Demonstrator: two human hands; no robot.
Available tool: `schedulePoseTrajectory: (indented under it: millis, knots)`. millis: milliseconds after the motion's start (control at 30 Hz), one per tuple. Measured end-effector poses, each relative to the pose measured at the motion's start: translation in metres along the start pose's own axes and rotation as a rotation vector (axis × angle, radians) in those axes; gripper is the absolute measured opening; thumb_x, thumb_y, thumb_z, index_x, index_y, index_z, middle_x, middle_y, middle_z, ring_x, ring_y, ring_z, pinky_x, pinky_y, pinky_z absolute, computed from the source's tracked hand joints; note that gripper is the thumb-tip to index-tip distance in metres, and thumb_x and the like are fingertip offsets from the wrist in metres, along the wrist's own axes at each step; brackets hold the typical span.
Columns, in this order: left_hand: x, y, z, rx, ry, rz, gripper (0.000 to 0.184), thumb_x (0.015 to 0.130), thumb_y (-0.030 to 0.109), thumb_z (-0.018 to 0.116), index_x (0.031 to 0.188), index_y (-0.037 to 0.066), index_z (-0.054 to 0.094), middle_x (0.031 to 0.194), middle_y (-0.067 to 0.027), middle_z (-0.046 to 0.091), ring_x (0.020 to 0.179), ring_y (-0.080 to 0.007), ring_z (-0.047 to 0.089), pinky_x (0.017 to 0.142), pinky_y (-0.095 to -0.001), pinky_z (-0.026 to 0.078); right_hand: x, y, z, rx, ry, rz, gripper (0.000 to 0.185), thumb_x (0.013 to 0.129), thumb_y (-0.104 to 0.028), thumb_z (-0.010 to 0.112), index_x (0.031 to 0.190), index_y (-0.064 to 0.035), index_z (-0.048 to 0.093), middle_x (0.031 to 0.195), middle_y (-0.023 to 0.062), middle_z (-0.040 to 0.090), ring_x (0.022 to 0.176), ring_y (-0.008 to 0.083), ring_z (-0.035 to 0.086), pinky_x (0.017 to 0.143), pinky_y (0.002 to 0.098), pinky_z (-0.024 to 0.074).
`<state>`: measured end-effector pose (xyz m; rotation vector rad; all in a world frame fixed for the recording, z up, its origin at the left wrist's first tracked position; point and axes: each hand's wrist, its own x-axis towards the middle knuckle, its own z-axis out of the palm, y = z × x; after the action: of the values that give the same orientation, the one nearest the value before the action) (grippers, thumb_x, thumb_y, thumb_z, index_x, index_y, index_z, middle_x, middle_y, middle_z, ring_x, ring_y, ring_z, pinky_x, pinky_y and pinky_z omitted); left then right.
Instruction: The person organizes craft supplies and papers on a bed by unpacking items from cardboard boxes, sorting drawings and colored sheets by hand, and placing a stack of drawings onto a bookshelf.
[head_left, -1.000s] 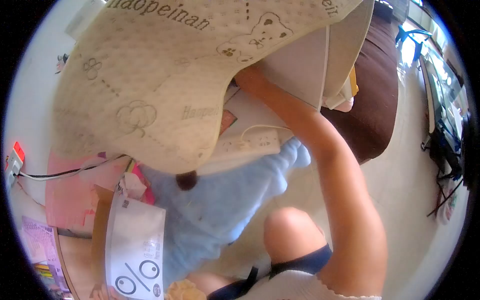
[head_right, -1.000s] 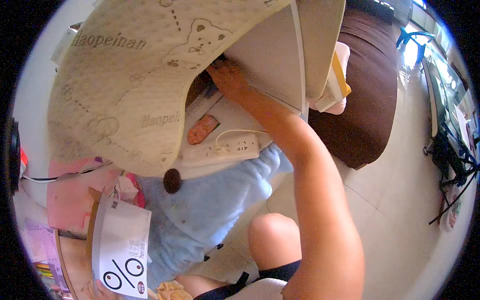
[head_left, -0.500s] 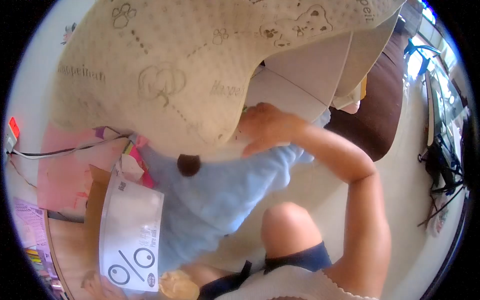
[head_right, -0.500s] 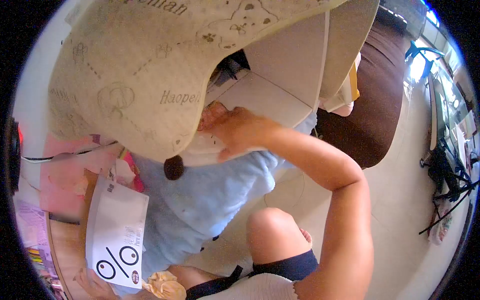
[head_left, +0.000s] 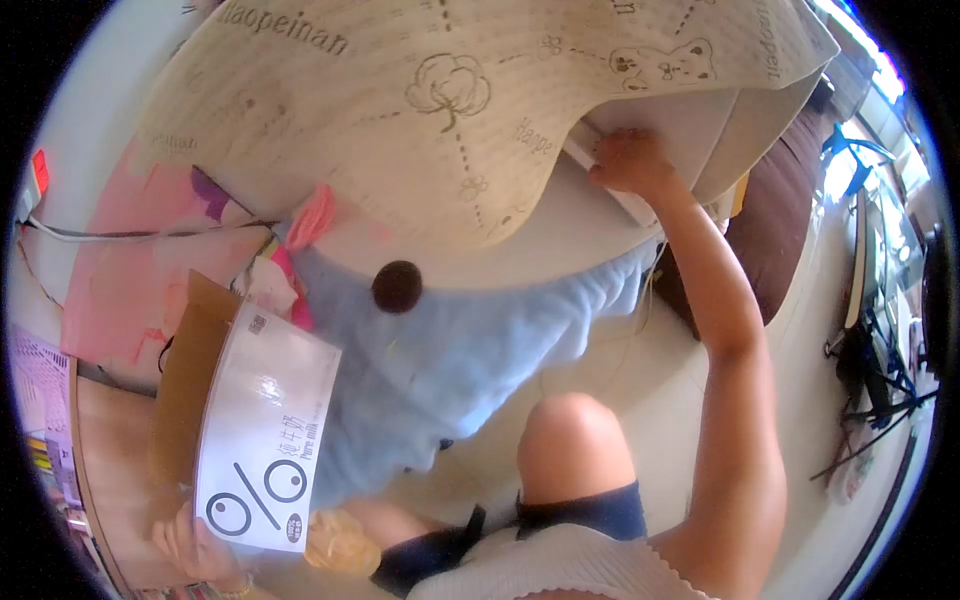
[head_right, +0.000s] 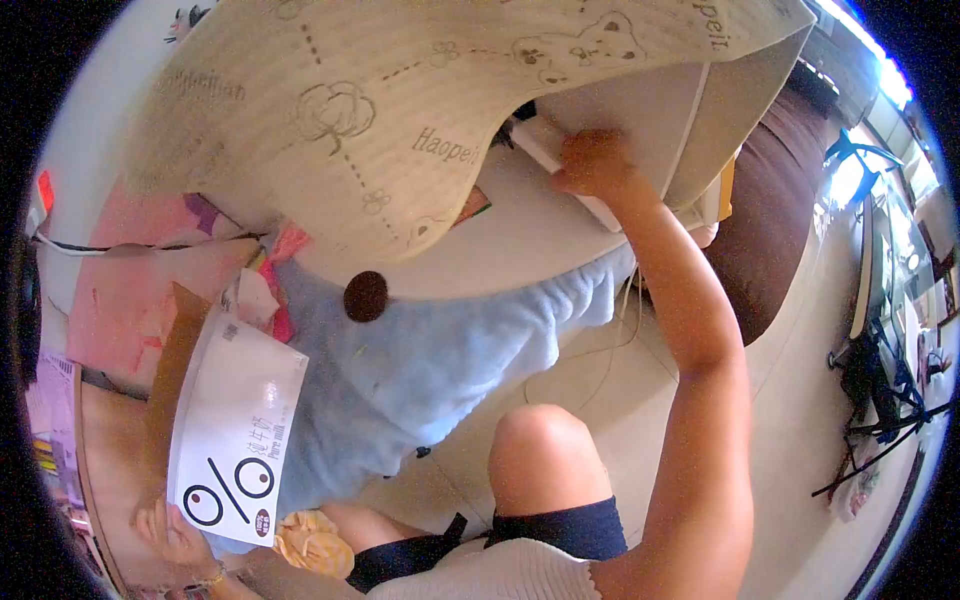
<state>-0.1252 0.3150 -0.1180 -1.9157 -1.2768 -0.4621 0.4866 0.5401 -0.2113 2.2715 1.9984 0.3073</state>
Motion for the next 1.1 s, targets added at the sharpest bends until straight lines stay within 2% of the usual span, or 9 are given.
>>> schedulePoseTrajectory:
  millis: [200, 300, 367, 467, 600, 767, 800, 1000, 1100]
  knots:
    - [0.002, -0.001, 0.002, 0.031, 0.132, 0.067, 0.029, 0.089, 0.02, 0.046, 0.085, -0.007, 0.056, 0.074, -0.0168, 0.054, 0.069, -0.0359, 0.043, 0.068, -0.046, 0.037, -0.009, -0.021, -0.022, -0.031, -0.181, -0.092, 0.046, 0.067, -0.023, 0.053, 0.108, -0.0028, 0.054, 0.104, 0.0204, 0.057, 0.099, 0.0343, 0.053, 0.085, 0.0427, 0.0418]
    - [0.001, -0.005, 0.002, 0.124, 0.098, 0.105, 0.026, 0.084, 0.021, 0.055, 0.092, -0.004, 0.057, 0.075, -0.014, 0.056, 0.068, -0.0318, 0.048, 0.068, -0.0436, 0.039, -0.018, -0.033, -0.003, 0.052, 0.175, -0.281, 0.047, 0.065, -0.012, 0.054, 0.111, -0.0026, 0.053, 0.117, 0.0221, 0.049, 0.1, 0.0365, 0.053, 0.087, 0.044, 0.0411]
    - [-0.015, -0.015, 0.005, 0.243, 0.067, 0.103, 0.025, 0.081, 0.02, 0.059, 0.093, -0.002, 0.058, 0.074, -0.011, 0.056, 0.066, -0.0278, 0.049, 0.068, -0.0412, 0.04, -0.031, -0.056, -0.009, 0.182, 0.044, -0.184, 0.053, 0.065, -0.009, 0.052, 0.117, -0.0039, 0.047, 0.129, 0.0212, 0.037, 0.11, 0.0371, 0.045, 0.094, 0.0449, 0.0343]
    - [-0.021, -0.014, 0.0, 0.486, 0.038, 0.163, 0.023, 0.077, 0.017, 0.063, 0.093, 0.001, 0.06, 0.07, -0.0063, 0.055, 0.061, -0.022, 0.051, 0.068, -0.0379, 0.041, -0.022, -0.054, 0.035, 0.059, 0.19, -0.39, 0.051, 0.068, -0.01, 0.05, 0.118, -0.0047, 0.048, 0.121, 0.0193, 0.046, 0.115, 0.0363, 0.039, 0.098, 0.0437, 0.0291]
    - [-0.021, -0.027, 0.013, 0.495, -0.224, 0.069, 0.029, 0.076, 0.01, 0.059, 0.103, 0.002, 0.056, 0.068, -0.0052, 0.052, 0.067, -0.0199, 0.051, 0.071, -0.037, 0.041, -0.03, -0.085, 0.006, 0.292, 0.036, -0.287, 0.045, 0.077, -0.014, 0.047, 0.122, -0.0159, 0.048, 0.128, 0.0073, 0.044, 0.121, 0.0282, 0.035, 0.102, 0.041, 0.0245]
    - [-0.017, -0.025, 0.037, 0.461, -0.65, -0.031, 0.05, 0.074, 0.005, 0.055, 0.122, 0.003, 0.043, 0.081, -0.0095, 0.049, 0.086, -0.0224, 0.049, 0.086, -0.0387, 0.039, 0.009, -0.103, 0.049, 0.74, 0.394, -0.636, 0.042, 0.078, -0.008, 0.054, 0.12, -0.0074, 0.047, 0.119, 0.0119, 0.049, 0.108, 0.0277, 0.046, 0.092, 0.0349, 0.0366]
    - [-0.013, -0.018, 0.035, 0.285, -0.701, -0.187, 0.053, 0.074, 0.0, 0.051, 0.125, 0.001, 0.038, 0.096, -0.0142, 0.051, 0.099, -0.027, 0.047, 0.093, -0.0393, 0.036, 0.011, -0.108, 0.045, 0.824, 0.404, -0.635, 0.042, 0.078, -0.008, 0.054, 0.12, -0.0075, 0.047, 0.119, 0.0119, 0.049, 0.108, 0.0278, 0.046, 0.091, 0.0349, 0.0367]
    - [0.074, -0.007, 0.002, -0.149, -0.492, -0.279, 0.049, 0.072, -0.008, 0.045, 0.12, -0.001, 0.044, 0.117, -0.0181, 0.05, 0.113, -0.0316, 0.044, 0.095, -0.0361, 0.034, 0.02, -0.097, 0.027, 0.6, 0.517, -0.32, 0.043, 0.078, -0.008, 0.054, 0.121, -0.0084, 0.046, 0.116, 0.0121, 0.05, 0.106, 0.0282, 0.047, 0.09, 0.0352, 0.0374]
    - [0.153, 0.024, 0.046, -0.476, -0.468, -0.086, 0.038, 0.076, -0.005, 0.045, 0.114, 0.002, 0.051, 0.111, -0.0161, 0.053, 0.107, -0.0307, 0.048, 0.092, -0.0354, 0.037, -0.002, -0.087, 0.019, 0.516, 0.509, -0.239, 0.044, 0.078, -0.008, 0.055, 0.121, -0.0088, 0.046, 0.115, 0.0122, 0.05, 0.105, 0.0284, 0.047, 0.089, 0.0354, 0.0378]
